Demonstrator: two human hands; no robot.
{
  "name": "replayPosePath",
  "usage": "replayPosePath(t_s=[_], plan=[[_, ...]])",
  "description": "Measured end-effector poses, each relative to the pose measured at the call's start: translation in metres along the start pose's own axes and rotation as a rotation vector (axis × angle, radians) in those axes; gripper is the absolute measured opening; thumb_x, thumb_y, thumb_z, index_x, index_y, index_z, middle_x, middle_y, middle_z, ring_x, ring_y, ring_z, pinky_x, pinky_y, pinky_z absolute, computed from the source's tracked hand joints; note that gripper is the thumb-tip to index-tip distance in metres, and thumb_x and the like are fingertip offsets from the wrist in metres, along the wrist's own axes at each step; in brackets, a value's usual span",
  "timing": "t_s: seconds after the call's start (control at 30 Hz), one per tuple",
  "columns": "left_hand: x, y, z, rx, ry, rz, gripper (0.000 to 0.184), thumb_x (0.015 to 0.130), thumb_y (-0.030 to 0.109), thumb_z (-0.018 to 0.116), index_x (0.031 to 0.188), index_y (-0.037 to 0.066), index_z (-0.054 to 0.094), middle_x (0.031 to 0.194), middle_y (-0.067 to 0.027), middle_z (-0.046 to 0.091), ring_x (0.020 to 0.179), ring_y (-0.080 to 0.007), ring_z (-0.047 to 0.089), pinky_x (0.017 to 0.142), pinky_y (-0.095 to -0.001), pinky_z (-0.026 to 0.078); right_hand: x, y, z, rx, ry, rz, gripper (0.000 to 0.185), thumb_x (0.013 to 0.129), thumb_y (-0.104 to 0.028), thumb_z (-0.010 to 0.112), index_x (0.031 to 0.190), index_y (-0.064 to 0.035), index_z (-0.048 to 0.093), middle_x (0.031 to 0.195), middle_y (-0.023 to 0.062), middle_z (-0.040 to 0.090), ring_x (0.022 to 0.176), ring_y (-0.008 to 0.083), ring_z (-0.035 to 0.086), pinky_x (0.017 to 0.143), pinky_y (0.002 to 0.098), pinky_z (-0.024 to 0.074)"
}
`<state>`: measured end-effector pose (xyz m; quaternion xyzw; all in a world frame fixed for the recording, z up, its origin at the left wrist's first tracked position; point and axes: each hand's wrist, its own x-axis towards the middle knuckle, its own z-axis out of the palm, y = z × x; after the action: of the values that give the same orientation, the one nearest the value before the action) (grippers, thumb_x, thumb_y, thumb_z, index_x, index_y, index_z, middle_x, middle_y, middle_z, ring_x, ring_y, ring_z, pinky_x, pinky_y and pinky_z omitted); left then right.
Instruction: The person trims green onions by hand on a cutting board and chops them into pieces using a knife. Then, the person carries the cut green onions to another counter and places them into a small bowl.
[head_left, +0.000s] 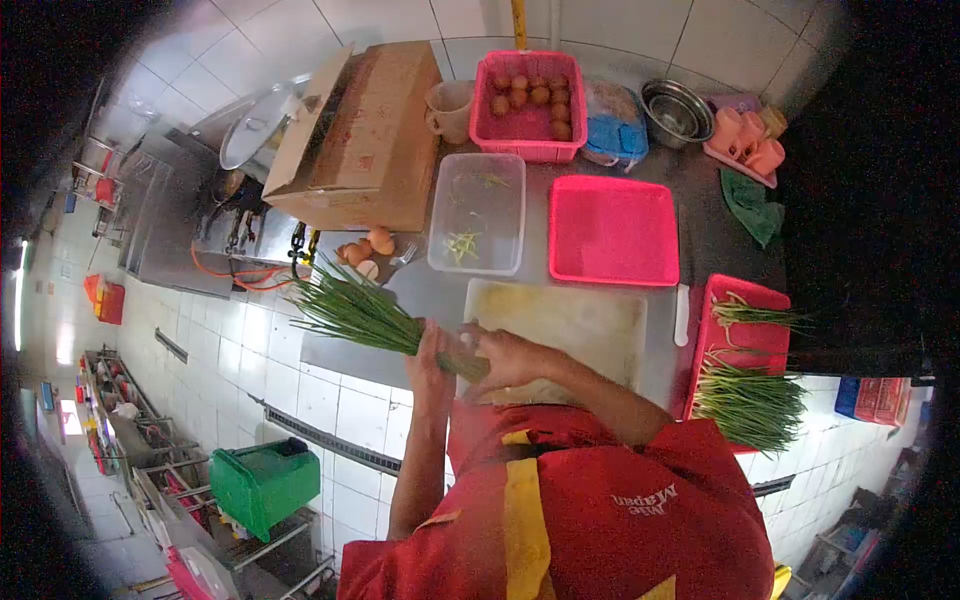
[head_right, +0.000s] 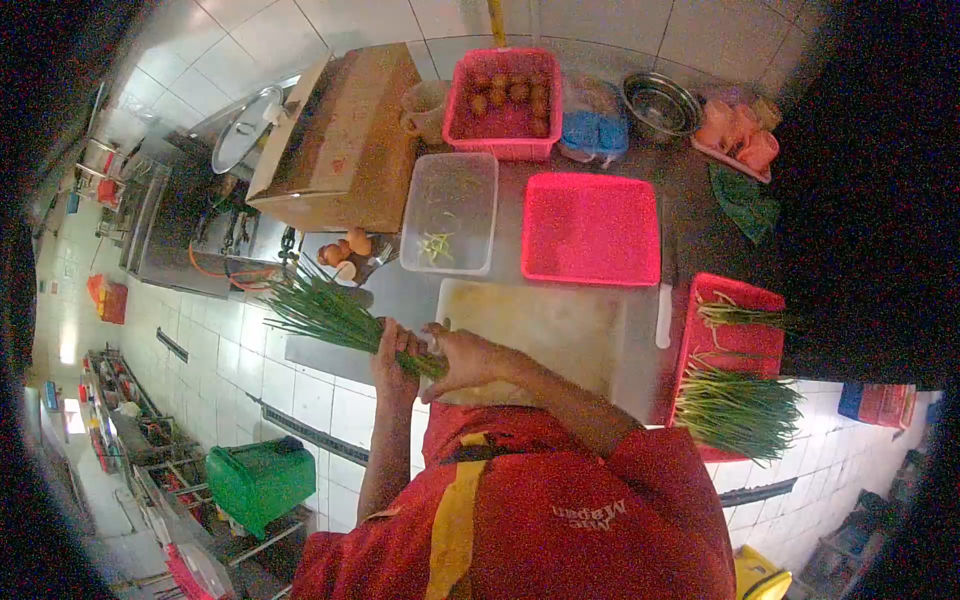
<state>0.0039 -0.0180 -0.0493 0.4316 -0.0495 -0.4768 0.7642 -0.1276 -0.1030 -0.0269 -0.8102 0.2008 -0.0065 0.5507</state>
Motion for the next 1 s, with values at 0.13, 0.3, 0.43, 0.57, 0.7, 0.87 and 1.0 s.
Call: replayPosePath(t_s=[0.13,0.3,0.43,0.57,0.7,0.87,1.0], plan=[[-0.009,-0.013,0.048,0.083,0.021,-0.052,0.009,0.089,0.011,0.058,0.085,0.009,0.051,0.066,0.0002,0.044,0.062,-0.0117,0.045,0.058,-0.0269,0.041,-0.013,0.030,0.016,0.051,0.157,0.051,0.056,0.066,-0.035,0.076,0.104,0.0011,0.055,0.093,0.0213,0.062,0.084,0.0309,0.061,0.076,0.0405,0.0474],[-0.004,-0.039,0.056,0.097,-0.106,-0.146,0.012,0.087,0.012,0.061,0.084,0.008,0.050,0.066,-0.0016,0.046,0.065,-0.0154,0.051,0.069,-0.0351,0.047,-0.032,0.043,-0.001,0.302,-0.009,0.212,0.028,0.072,-0.026,0.072,0.072,0.0001,0.060,0.063,0.0103,0.059,0.052,0.0169,0.053,0.051,0.0328,0.0433],[-0.006,-0.048,0.062,0.010,-0.130,-0.301,0.014,0.087,0.012,0.062,0.091,0.012,0.049,0.067,0.0004,0.043,0.065,-0.0159,0.048,0.074,-0.0371,0.047,-0.054,0.063,-0.003,0.798,-0.131,0.417,0.021,0.078,-0.012,0.065,0.066,-0.0046,0.050,0.051,-0.0002,0.044,0.043,0.0091,0.042,0.041,0.0282,0.0353],[0.002,-0.056,0.047,-0.151,-0.105,-0.376,0.016,0.086,0.007,0.061,0.093,0.012,0.047,0.072,-0.0010,0.045,0.069,-0.0163,0.050,0.074,-0.0351,0.046,-0.079,0.078,-0.017,0.907,-0.210,0.504,0.020,0.077,-0.009,0.065,0.067,-0.0058,0.048,0.050,-0.0031,0.037,0.043,0.0069,0.037,0.039,0.0265,0.0316],[0.035,-0.079,-0.012,-0.264,-0.020,-0.320,0.018,0.085,0.005,0.060,0.095,0.013,0.047,0.077,-0.0025,0.050,0.070,-0.0172,0.052,0.075,-0.0348,0.046,-0.088,0.113,-0.025,0.847,-0.350,0.680,0.020,0.076,-0.009,0.066,0.069,-0.0055,0.048,0.052,-0.0033,0.038,0.042,0.0072,0.036,0.038,0.0260,0.0301],[0.023,-0.027,-0.006,0.061,0.449,0.096,0.038,0.080,0.018,0.069,0.111,0.009,0.048,0.096,-0.0093,0.054,0.087,-0.0274,0.056,0.087,-0.0424,0.044,-0.094,0.120,-0.043,0.723,-0.418,0.806,0.020,0.077,-0.012,0.067,0.070,-0.0059,0.049,0.051,-0.0033,0.036,0.041,0.0076,0.035,0.037,0.0262,0.0294],[-0.009,-0.048,0.006,1.413,-0.290,1.020,0.070,0.077,0.032,0.071,0.134,0.006,0.039,0.133,-0.0189,0.043,0.131,-0.0365,0.031,0.108,-0.0486,0.023,-0.083,0.152,-0.041,0.623,-0.561,0.858,0.018,0.077,-0.017,0.067,0.069,-0.0102,0.052,0.052,-0.0038,0.037,0.043,0.0083,0.036,0.040,0.0275,0.0313]])
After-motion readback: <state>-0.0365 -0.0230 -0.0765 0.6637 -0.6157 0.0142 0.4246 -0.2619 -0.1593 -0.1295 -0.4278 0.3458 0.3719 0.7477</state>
